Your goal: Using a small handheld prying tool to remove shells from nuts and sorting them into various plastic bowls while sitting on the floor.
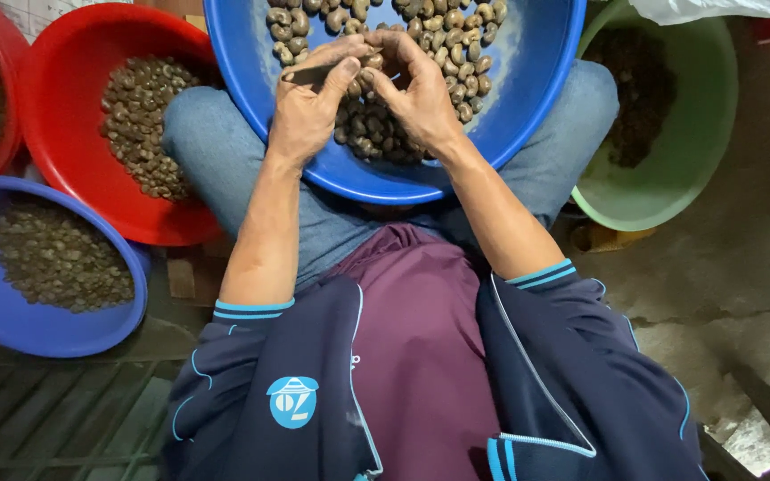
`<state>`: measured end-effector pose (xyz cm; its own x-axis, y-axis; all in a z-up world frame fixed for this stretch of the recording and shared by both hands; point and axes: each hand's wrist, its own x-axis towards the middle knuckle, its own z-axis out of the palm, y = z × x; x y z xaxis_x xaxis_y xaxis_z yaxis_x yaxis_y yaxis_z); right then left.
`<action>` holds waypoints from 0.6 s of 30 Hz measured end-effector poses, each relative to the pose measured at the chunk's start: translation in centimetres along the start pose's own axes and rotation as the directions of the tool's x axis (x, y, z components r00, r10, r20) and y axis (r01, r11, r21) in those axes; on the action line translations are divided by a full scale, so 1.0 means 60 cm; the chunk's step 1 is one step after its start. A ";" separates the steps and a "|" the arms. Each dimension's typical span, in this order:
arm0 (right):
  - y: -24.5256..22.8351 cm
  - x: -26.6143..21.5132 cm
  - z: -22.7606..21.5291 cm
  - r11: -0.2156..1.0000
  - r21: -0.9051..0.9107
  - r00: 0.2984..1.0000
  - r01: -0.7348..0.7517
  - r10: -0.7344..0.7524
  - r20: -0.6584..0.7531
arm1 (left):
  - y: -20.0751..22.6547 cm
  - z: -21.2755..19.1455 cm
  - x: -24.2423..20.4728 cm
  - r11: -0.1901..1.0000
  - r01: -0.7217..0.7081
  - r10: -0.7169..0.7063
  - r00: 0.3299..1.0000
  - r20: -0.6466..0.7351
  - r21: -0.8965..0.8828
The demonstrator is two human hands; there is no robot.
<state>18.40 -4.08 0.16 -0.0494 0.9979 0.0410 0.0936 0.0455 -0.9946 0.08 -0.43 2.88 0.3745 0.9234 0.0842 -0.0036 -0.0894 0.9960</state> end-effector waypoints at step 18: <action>-0.006 -0.001 0.001 0.999 -0.049 0.999 -0.022 0.020 -0.037 | 0.003 0.000 -0.002 0.995 0.087 -0.089 0.995 -0.049 -0.038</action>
<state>18.32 -4.17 0.53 -0.0108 0.9996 0.0245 0.1431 0.0258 -0.9894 0.02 -0.57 3.07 0.3275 0.9448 -0.0036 -0.0057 0.0058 1.0000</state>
